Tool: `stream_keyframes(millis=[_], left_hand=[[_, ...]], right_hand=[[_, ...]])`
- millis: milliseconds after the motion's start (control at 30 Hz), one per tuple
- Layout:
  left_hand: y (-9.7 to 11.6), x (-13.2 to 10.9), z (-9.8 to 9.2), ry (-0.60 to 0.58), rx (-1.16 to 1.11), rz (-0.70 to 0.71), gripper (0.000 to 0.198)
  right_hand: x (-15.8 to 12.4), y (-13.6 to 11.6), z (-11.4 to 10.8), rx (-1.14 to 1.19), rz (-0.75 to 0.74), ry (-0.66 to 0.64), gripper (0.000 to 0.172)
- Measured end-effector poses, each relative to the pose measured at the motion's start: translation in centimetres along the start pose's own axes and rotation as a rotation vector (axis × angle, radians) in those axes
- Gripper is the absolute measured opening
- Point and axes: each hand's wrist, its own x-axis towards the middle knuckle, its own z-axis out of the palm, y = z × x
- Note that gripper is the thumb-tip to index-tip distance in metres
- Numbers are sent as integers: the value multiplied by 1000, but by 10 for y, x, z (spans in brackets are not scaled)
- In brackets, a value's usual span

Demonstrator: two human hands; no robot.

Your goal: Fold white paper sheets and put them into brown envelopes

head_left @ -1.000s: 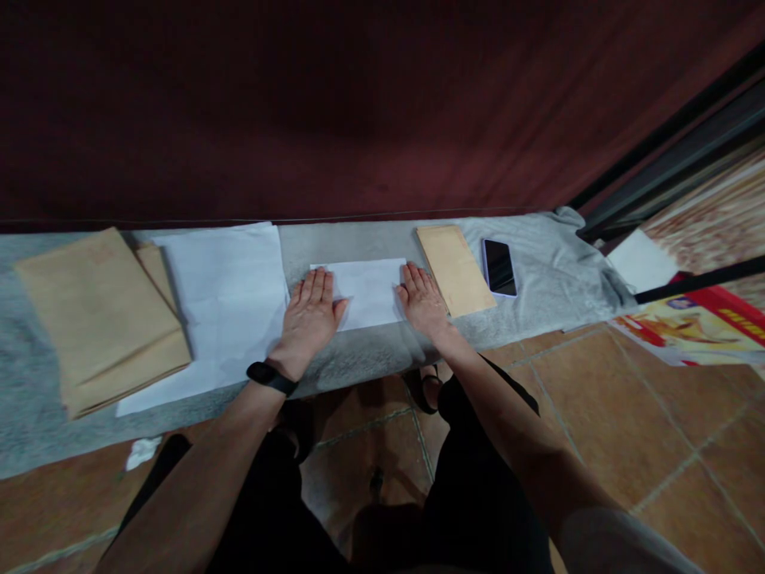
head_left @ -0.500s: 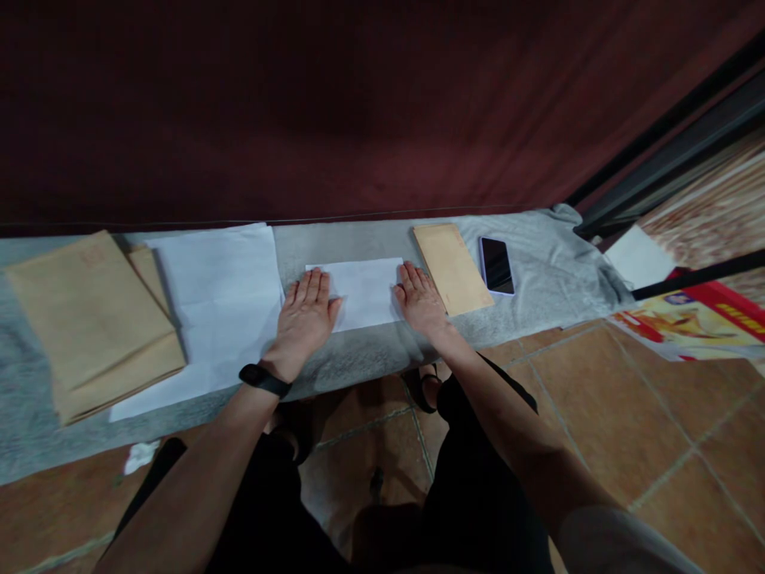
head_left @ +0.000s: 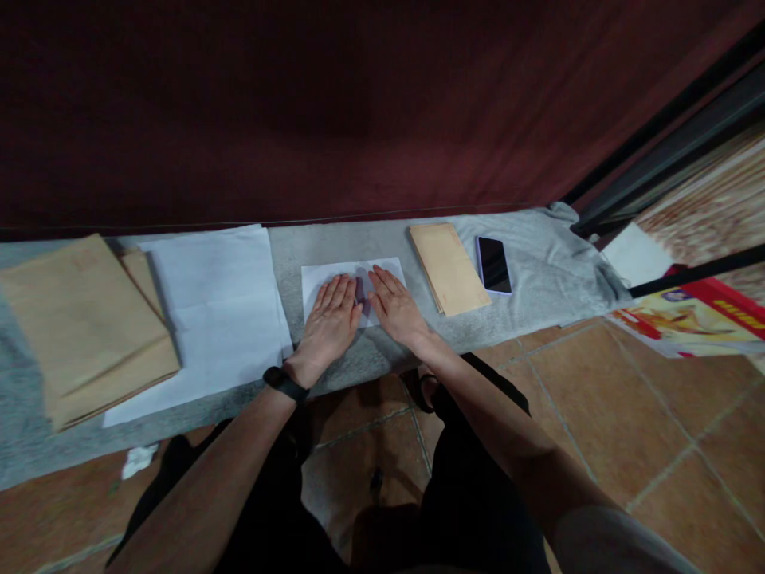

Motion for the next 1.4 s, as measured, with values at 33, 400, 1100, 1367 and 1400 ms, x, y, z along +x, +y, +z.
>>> stream_keyframes(millis=[33,400,1100,1367,1400], left_hand=[[3,0,2,-3,-4,13,62],[6,-3,14,-15,4,41,63],[2,-6,7,-26,24,-11,62],[-2,-8,8,-16,37,-8,62],[-2,-8,8,-17,40,-10,62]], right_hand=[[-1,-4,2,10,-22,-10,54],[-7,-14,19,-27,-53,-38,55],[-11,-15,20,-104,-10,-25,53],[-12,-13,19,-131,-9,-30,53],[-13,-13,18,-136,-9,-29,53]])
